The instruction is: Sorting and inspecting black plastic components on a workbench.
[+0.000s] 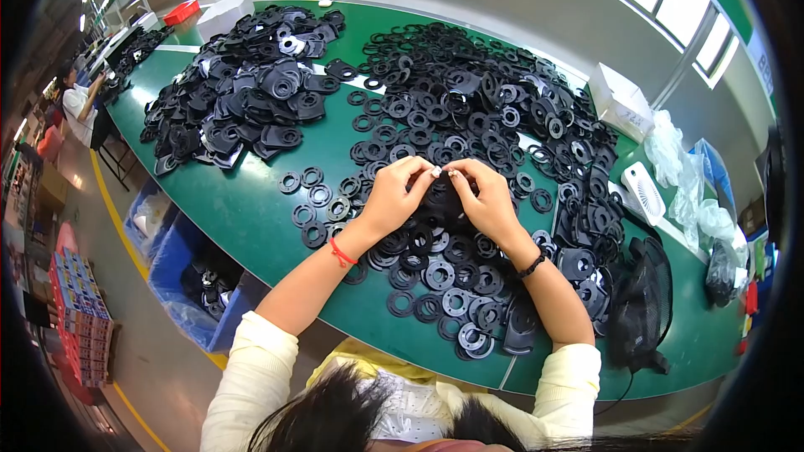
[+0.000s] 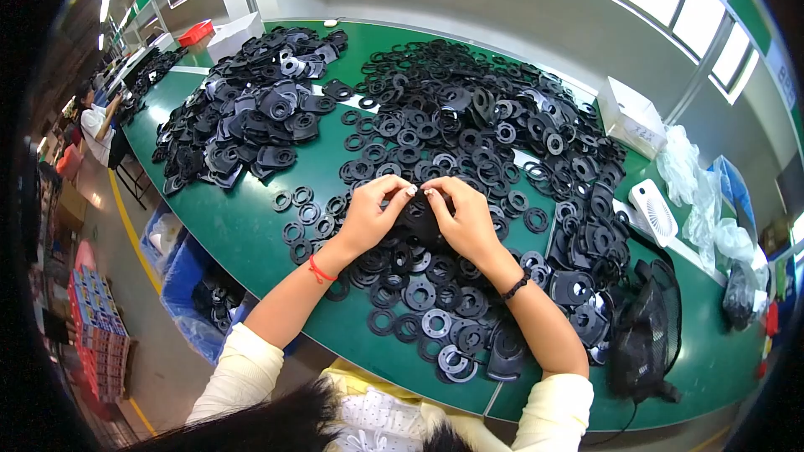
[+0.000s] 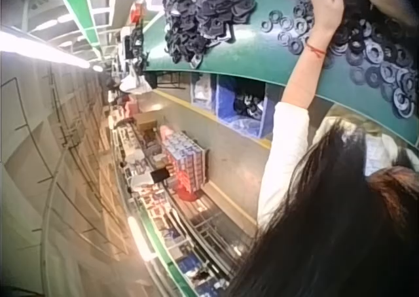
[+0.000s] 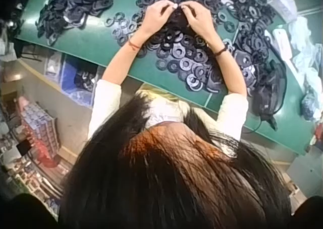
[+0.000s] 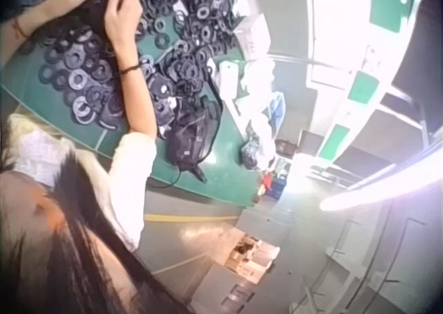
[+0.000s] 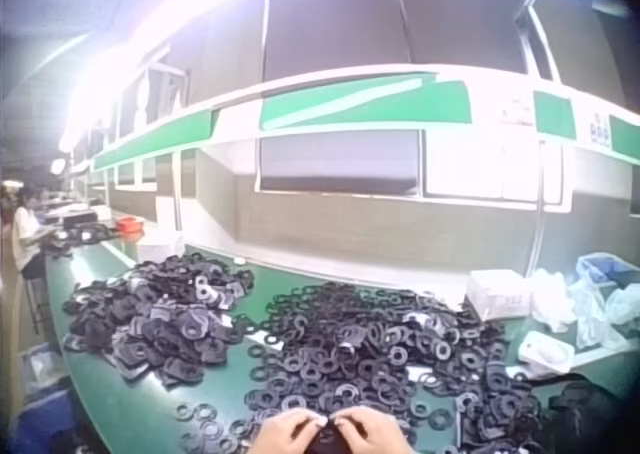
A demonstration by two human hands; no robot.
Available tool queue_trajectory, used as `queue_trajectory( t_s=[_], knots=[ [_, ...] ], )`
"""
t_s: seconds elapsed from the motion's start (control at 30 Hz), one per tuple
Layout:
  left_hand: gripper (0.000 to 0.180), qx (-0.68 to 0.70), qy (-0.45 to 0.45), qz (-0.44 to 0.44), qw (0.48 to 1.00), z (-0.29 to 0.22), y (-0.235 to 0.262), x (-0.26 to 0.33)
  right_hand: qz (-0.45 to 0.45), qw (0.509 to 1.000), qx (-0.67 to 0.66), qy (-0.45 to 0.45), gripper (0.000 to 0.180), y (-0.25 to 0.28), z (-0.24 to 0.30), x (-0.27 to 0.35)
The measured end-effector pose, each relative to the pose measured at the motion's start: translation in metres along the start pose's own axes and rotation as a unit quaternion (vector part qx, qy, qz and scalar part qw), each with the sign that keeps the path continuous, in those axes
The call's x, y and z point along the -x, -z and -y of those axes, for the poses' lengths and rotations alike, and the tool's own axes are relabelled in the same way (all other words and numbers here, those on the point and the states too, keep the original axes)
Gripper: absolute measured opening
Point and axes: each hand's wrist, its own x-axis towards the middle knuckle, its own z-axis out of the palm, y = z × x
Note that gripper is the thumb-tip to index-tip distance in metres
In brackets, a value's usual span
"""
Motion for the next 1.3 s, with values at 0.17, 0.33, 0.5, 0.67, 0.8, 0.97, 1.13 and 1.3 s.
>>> queue_trajectory(
  t_s=[0.17,0.33,0.5,0.67,0.8,0.97,1.13,1.3],
  knots=[
    [0.013,-0.039,-0.006,0.020,0.999,-0.001,0.000,0.002,0.054,0.996,0.020,-0.063,0.013,0.001,0.006,0.001],
    [0.014,-0.050,-0.001,0.017,0.999,-0.006,0.000,0.003,0.056,0.996,0.037,-0.063,0.014,0.002,0.010,0.002],
    [0.017,0.003,0.041,0.000,0.999,-0.005,-0.003,0.003,0.024,0.996,-0.015,-0.080,0.014,-0.004,0.003,0.003],
    [0.022,0.185,0.125,0.062,0.973,0.011,-0.002,-0.001,-0.059,0.984,-0.106,-0.133,0.014,-0.005,-0.017,0.001],
    [0.027,0.192,0.141,0.181,0.954,0.013,-0.001,0.000,-0.056,0.971,-0.182,-0.144,0.016,-0.003,-0.019,0.000],
    [0.019,0.210,0.194,0.080,0.955,0.007,0.017,-0.012,-0.035,0.971,-0.197,-0.130,0.022,0.007,-0.016,-0.006],
    [0.028,0.388,0.100,-0.241,0.884,0.036,0.074,-0.031,-0.042,0.971,-0.192,-0.139,0.022,0.017,-0.020,-0.012],
    [0.089,0.493,0.179,-0.265,0.809,0.053,0.092,-0.030,-0.015,0.991,-0.076,-0.109,0.022,0.021,-0.019,-0.015]
  ],
)
